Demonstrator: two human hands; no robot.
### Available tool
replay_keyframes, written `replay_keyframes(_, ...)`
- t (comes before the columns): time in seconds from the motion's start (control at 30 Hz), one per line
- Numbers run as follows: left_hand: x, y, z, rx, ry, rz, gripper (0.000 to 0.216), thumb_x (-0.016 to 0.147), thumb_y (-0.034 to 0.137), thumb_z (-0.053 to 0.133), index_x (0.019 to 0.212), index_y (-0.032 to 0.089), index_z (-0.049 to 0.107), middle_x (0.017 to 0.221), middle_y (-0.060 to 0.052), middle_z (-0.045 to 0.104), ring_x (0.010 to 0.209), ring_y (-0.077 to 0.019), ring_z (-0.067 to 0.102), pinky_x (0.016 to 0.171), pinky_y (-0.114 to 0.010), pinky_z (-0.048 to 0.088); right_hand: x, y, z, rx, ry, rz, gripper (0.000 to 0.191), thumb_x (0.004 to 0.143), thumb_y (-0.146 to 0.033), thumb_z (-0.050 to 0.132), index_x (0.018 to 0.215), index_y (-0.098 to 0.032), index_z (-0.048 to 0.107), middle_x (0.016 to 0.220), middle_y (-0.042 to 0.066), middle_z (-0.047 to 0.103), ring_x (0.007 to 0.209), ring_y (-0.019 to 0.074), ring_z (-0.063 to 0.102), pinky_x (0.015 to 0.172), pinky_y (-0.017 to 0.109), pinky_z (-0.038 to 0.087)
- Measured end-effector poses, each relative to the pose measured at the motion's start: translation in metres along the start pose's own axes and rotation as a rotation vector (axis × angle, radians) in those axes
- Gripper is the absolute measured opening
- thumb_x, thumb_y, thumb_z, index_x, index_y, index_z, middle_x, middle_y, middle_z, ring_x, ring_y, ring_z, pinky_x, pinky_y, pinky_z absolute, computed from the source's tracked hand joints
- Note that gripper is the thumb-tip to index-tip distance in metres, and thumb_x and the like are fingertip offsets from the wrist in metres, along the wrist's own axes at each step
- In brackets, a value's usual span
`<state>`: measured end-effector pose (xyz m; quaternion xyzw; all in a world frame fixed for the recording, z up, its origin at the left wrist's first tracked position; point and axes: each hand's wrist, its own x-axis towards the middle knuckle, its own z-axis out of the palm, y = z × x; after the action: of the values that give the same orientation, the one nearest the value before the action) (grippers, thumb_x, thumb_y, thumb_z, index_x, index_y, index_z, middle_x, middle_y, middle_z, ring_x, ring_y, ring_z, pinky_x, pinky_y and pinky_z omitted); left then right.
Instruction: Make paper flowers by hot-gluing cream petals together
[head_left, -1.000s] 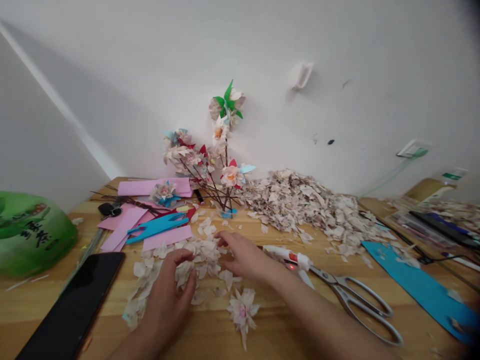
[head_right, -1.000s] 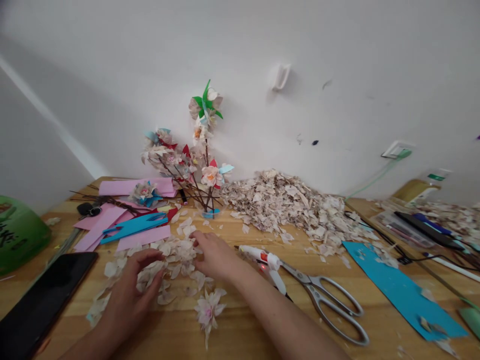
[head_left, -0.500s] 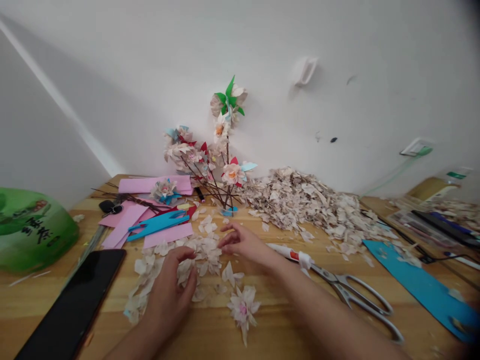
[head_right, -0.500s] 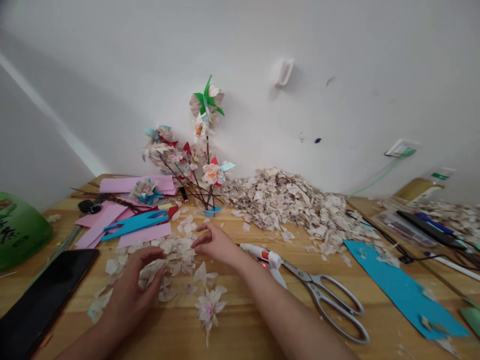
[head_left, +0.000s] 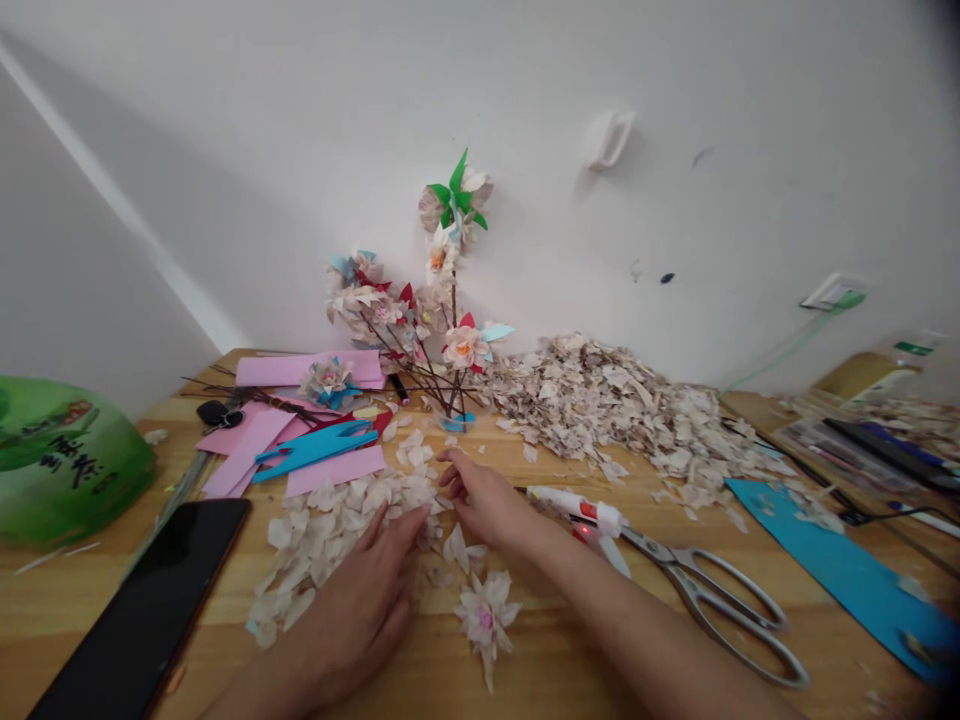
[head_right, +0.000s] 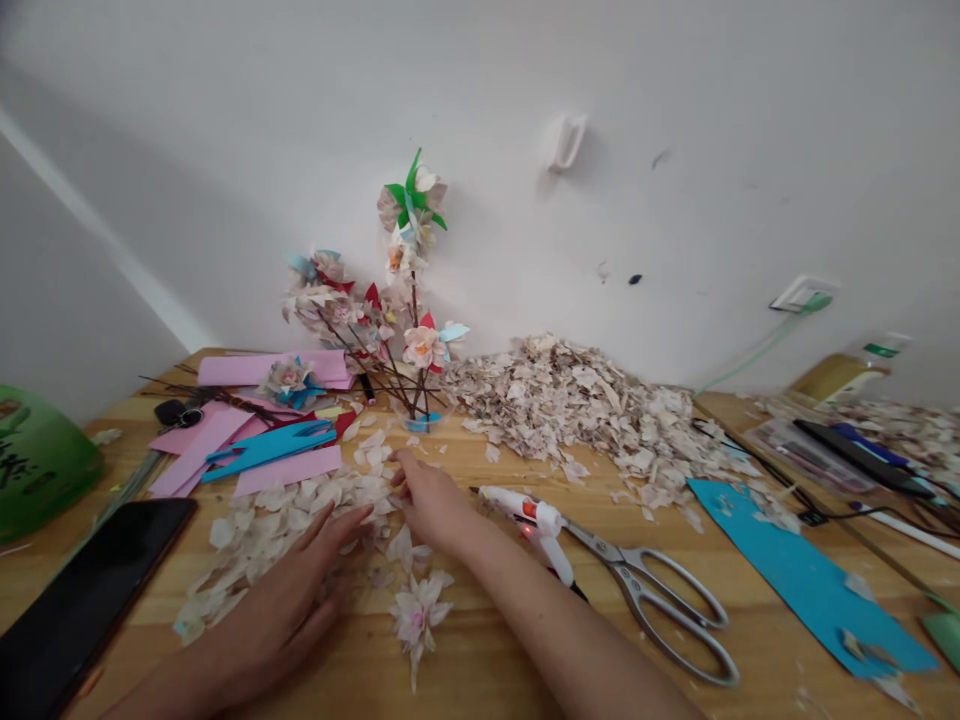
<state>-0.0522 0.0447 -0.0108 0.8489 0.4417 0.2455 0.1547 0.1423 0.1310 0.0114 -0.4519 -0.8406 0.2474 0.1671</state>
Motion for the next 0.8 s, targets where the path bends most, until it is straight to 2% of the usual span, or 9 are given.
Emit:
replay_keyframes(0.1, 0.003, 0.002, -0.001, -0.006, -0.022, -0.031, 0.067, 0.079, 0.006, 0.038, 0.137, 0.028, 0.011, 0.117, -0.004, 0.063, 0.128, -0.0234, 0.038, 0.108, -0.057, 0.019, -0.003, 0.002, -0.004, -0.012, -0.007, -0.022, 0.058, 0.067, 0.006, 0.043, 0.122, -0.014, 0.038, 0.106, 0.011, 0.062, 0.089, 0.0174, 0.06, 0.077, 0.029, 0.045)
replay_keyframes(0.17, 0.005, 0.003, -0.002, -0.016, -0.001, -0.03, 0.063, 0.081, 0.007, 0.036, 0.136, 0.026, 0.012, 0.113, -0.005, 0.064, 0.119, -0.0215, 0.049, 0.109, -0.056, 0.017, -0.004, 0.002, -0.004, -0.025, -0.025, -0.048, 0.061, 0.063, 0.008, 0.044, 0.12, -0.015, 0.042, 0.106, 0.01, 0.062, 0.095, 0.0193, 0.057, 0.081, 0.03, 0.043)
replay_keyframes(0.3, 0.007, 0.005, -0.001, -0.019, 0.041, -0.02, 0.059, 0.082, 0.007, 0.036, 0.134, 0.023, 0.014, 0.111, -0.008, 0.063, 0.106, -0.0192, 0.058, 0.11, -0.053, 0.019, -0.004, 0.0, -0.001, -0.038, -0.019, -0.054, 0.057, 0.063, 0.008, 0.046, 0.114, -0.016, 0.05, 0.092, 0.009, 0.066, 0.094, 0.0233, 0.057, 0.08, 0.033, 0.042)
replay_keyframes(0.4, 0.007, 0.004, 0.002, -0.017, 0.102, -0.038, 0.058, 0.08, 0.008, 0.039, 0.132, 0.024, 0.019, 0.106, -0.008, 0.064, 0.11, -0.0219, 0.055, 0.107, -0.053, 0.024, -0.002, 0.001, 0.002, 0.001, 0.022, -0.014, 0.051, 0.068, 0.006, 0.047, 0.113, -0.018, 0.048, 0.084, 0.006, 0.068, 0.085, 0.0212, 0.061, 0.076, 0.032, 0.044)
replay_keyframes(0.5, 0.006, 0.002, 0.004, -0.046, 0.17, -0.075, 0.056, 0.08, 0.009, 0.041, 0.13, 0.026, 0.023, 0.104, -0.007, 0.065, 0.109, -0.0243, 0.056, 0.102, -0.052, 0.032, -0.001, 0.004, 0.002, 0.082, 0.055, 0.03, 0.05, 0.072, 0.002, 0.048, 0.116, -0.02, 0.039, 0.084, 0.003, 0.069, 0.076, 0.0157, 0.064, 0.068, 0.026, 0.047)
replay_keyframes(0.6, 0.006, 0.0, 0.005, -0.079, 0.22, -0.139, 0.052, 0.081, 0.012, 0.041, 0.128, 0.027, 0.025, 0.11, -0.009, 0.062, 0.104, -0.0239, 0.058, 0.091, -0.047, 0.044, -0.004, 0.006, 0.0, 0.132, 0.048, 0.048, 0.05, 0.074, 0.0, 0.049, 0.117, -0.02, 0.033, 0.085, 0.002, 0.069, 0.074, 0.0134, 0.066, 0.063, 0.022, 0.049)
replay_keyframes(0.7, 0.005, -0.001, 0.007, -0.123, 0.263, -0.189, 0.047, 0.082, 0.014, 0.041, 0.126, 0.026, 0.029, 0.111, -0.01, 0.059, 0.102, -0.0234, 0.058, 0.078, -0.037, 0.052, -0.01, 0.002, -0.005, 0.09, 0.032, 0.032, 0.053, 0.072, 0.0, 0.052, 0.118, -0.02, 0.036, 0.09, 0.004, 0.069, 0.077, 0.0159, 0.065, 0.066, 0.026, 0.048)
replay_keyframes(0.8, 0.005, -0.001, 0.009, -0.121, 0.284, -0.186, 0.047, 0.081, 0.014, 0.042, 0.126, 0.025, 0.031, 0.11, -0.01, 0.058, 0.103, -0.0237, 0.057, 0.079, -0.037, 0.05, -0.016, -0.004, -0.007, 0.006, 0.0, -0.02, 0.053, 0.07, 0.001, 0.051, 0.119, -0.02, 0.043, 0.096, 0.007, 0.067, 0.088, 0.0207, 0.06, 0.076, 0.032, 0.044)
